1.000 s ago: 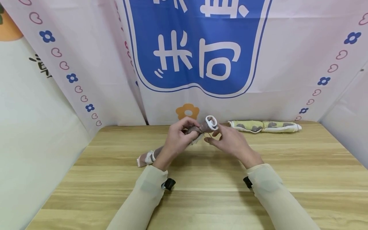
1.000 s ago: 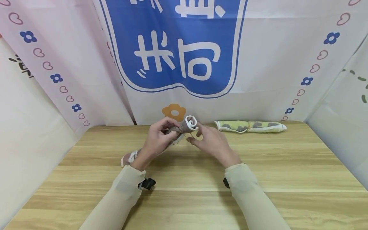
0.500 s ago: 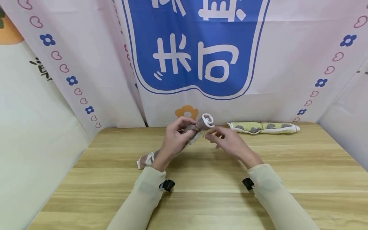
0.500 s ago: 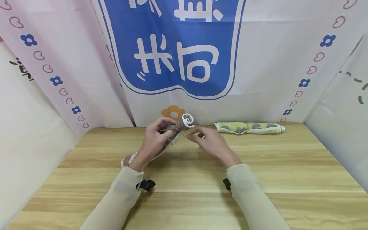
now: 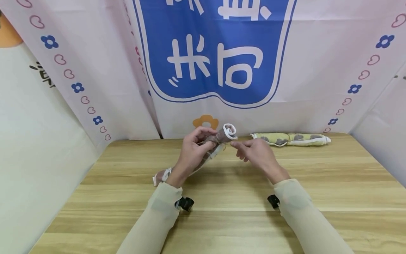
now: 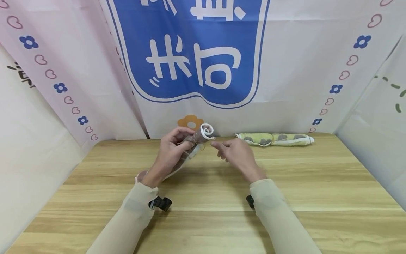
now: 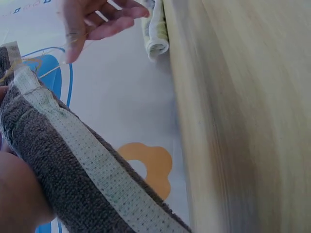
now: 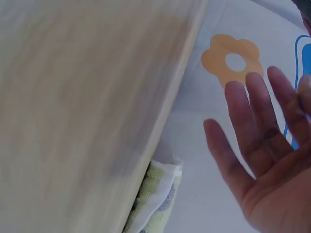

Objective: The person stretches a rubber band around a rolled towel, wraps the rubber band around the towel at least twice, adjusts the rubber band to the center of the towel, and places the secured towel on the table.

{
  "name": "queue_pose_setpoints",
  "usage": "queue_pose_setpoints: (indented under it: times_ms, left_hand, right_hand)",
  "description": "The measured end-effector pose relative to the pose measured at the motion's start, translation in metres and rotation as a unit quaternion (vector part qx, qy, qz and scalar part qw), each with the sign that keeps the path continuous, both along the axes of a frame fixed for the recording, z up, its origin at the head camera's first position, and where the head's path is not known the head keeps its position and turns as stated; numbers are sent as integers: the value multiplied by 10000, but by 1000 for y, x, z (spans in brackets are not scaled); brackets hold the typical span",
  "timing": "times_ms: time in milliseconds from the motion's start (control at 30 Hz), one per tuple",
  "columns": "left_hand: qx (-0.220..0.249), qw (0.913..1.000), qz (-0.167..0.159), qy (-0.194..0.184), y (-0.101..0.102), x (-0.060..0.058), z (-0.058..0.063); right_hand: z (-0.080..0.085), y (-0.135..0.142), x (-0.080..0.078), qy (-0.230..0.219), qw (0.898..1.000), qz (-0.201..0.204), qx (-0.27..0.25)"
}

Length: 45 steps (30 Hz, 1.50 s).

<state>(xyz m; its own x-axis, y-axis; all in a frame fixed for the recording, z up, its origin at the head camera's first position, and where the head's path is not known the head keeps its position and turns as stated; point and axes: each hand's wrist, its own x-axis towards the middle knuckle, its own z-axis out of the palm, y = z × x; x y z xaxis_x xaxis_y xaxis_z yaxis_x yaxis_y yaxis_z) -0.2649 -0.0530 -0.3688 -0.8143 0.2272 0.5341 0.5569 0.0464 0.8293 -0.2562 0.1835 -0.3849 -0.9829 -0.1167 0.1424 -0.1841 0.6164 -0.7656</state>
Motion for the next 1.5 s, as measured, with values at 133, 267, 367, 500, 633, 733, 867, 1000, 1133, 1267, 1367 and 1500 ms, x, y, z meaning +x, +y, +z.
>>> queue_pose_setpoints:
  times_ms: [133, 267, 367, 500, 633, 733, 867, 1000, 1133, 1267, 1367, 1500]
  left_hand:
    - [-49, 9998, -178, -36, -1, 1, 1]
    - [-78, 9992, -386, -15, 0, 1, 1]
    - [11, 9990, -447, 9, 1, 1, 1]
    - [74, 9996, -278, -6, 1, 1, 1]
    - [33, 10000, 30, -77, 0, -1, 0]
    - [67, 9997, 196, -108, 0, -2, 0]
    - [149, 9987, 462, -145, 0, -4, 0]
    - [203, 9959, 848, -221, 0, -5, 1]
    - [177, 9928, 1157, -237, -1, -4, 1]
    - [134, 9916, 1262, -239, -1, -5, 1]
    - [92, 9919, 1242, -240, 0, -5, 1]
    - [74, 9924, 1204, -262, 0, -6, 0]
  right_hand:
    - [-1, 1, 0, -339, 9985, -151, -406]
    - [-2, 6, -2, -971, 9927, -322, -641]
    - [-4, 12, -4, -1327, 9891, -419, -487]
    - [-4, 15, -6, -1684, 9850, -249, -285]
    - [1, 12, -4, -1617, 9866, 132, 159]
    - [7, 10, -1, -1113, 9905, 572, 573]
    - [12, 6, 2, 139, 9880, 1288, 844]
    - [9, -2, 3, 1261, 9720, 1852, 707]
    - [4, -11, 4, 1738, 9575, 2285, 292]
    - [-1, -18, 4, 2482, 9352, 2526, -63]
    - [-2, -24, 3, 3484, 9004, 2595, -235]
    - [1, -34, 4, 4581, 8543, 2423, -395]
